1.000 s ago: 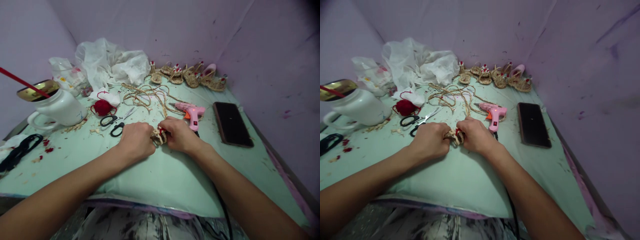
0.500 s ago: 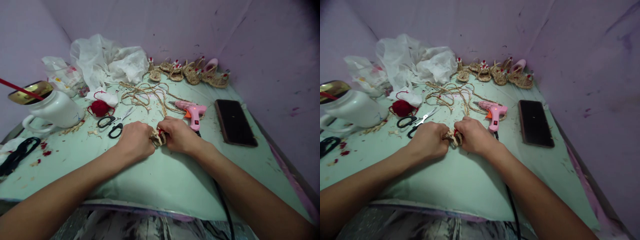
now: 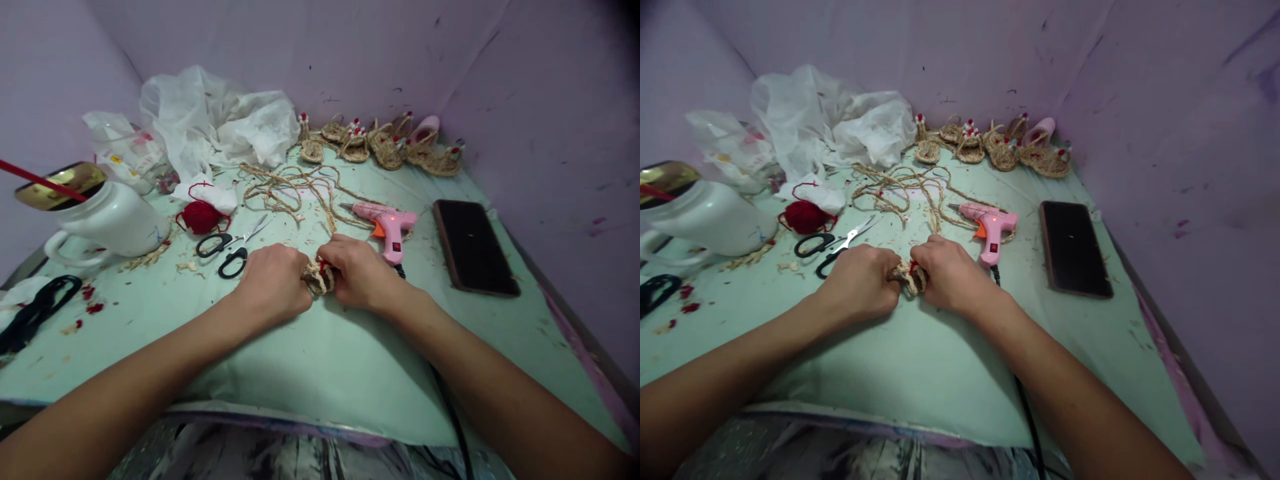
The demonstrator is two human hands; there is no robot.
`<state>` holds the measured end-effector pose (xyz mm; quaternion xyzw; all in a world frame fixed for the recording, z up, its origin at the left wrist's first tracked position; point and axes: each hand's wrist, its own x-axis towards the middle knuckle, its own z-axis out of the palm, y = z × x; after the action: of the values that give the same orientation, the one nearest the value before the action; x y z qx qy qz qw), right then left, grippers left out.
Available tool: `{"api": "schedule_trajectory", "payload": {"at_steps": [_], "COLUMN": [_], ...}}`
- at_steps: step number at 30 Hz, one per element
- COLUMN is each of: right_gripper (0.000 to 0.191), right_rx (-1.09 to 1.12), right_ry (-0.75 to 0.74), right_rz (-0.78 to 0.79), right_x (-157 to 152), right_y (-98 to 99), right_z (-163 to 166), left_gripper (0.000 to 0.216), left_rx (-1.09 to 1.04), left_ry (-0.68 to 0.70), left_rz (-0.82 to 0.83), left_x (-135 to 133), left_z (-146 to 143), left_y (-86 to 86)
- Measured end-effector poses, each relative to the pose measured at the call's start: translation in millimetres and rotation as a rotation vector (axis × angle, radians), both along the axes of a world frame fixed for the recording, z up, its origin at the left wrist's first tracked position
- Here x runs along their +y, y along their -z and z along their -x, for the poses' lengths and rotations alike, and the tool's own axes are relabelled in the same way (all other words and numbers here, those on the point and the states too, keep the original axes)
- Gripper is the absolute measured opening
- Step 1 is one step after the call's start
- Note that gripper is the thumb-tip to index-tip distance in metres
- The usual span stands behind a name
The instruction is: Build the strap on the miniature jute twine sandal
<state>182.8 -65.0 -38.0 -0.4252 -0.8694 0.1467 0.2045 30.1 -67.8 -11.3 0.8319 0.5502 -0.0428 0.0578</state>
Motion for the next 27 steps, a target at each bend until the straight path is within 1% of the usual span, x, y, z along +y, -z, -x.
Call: {"api": "schedule_trajectory", "payload": {"at_steps": [2,3,5,6,7,8,10,11,13,14,16,18,20,21,22,24,27], "right_gripper": [0.015,0.014,0.013,0.015,0.021,0.030,0.045,0.046,0.038,0.033,0.027,0.023,0.020,0.020,0.019,0.020,0.022], "right_rx": [-0.010,-0.005,0.078,0.170,0.289,0.421,0.675,0.771,0.862,0.861,0.780,0.665,0.563,0.518,0.477,0.412,0.351], "right_ry": [0.023,0.047,0.111,0.145,0.174,0.190,0.201,0.214,0.271,0.315,0.401,0.440,0.439,0.429,0.419,0.403,0.402], "right_rz": [-0.019,-0.012,0.079,0.171,0.293,0.434,0.699,0.794,0.894,0.903,0.887,0.839,0.738,0.670,0.599,0.488,0.429], "right_x": [-1,-2,-1,0,1,3,4,5,4,3,1,0,-1,-2,-2,-3,-4], "right_y": [1.3,2.1,3.1,3.0,2.3,1.1,-2.5,-4.4,-7.0,-7.4,-6.1,-2.8,0.9,2.5,3.9,5.9,8.0], "right_z": [0,0,-1,-1,-2,-3,-4,-3,-2,0,3,6,6,6,5,4,3], "left_gripper": [0.020,0.020,0.018,0.017,0.019,0.023,0.033,0.034,0.035,0.036,0.035,0.033,0.028,0.027,0.026,0.026,0.024], "left_rx": [-0.029,-0.061,-0.183,-0.276,-0.388,-0.512,-0.750,-0.843,-0.932,-0.924,-0.842,-0.726,-0.612,-0.562,-0.518,-0.456,-0.404], "left_ry": [0.009,0.014,0.039,0.045,0.042,0.005,-0.142,-0.231,-0.339,-0.349,-0.301,-0.203,-0.074,-0.011,0.042,0.106,0.137], "left_rz": [0.009,0.044,0.182,0.262,0.335,0.390,0.473,0.510,0.572,0.572,0.474,0.257,0.042,-0.023,-0.057,-0.065,-0.082], "left_x": [2,5,11,14,18,20,24,24,23,22,18,14,8,5,2,-4,-8], "left_z": [4,7,16,21,26,31,39,42,45,45,45,44,43,43,42,40,36], "left_y": [-0.6,-1.8,-5.6,-7.5,-8.9,-9.5,-7.5,-5.1,0.7,3.4,7.2,8.7,8.8,8.8,8.9,9.6,11.2]}}
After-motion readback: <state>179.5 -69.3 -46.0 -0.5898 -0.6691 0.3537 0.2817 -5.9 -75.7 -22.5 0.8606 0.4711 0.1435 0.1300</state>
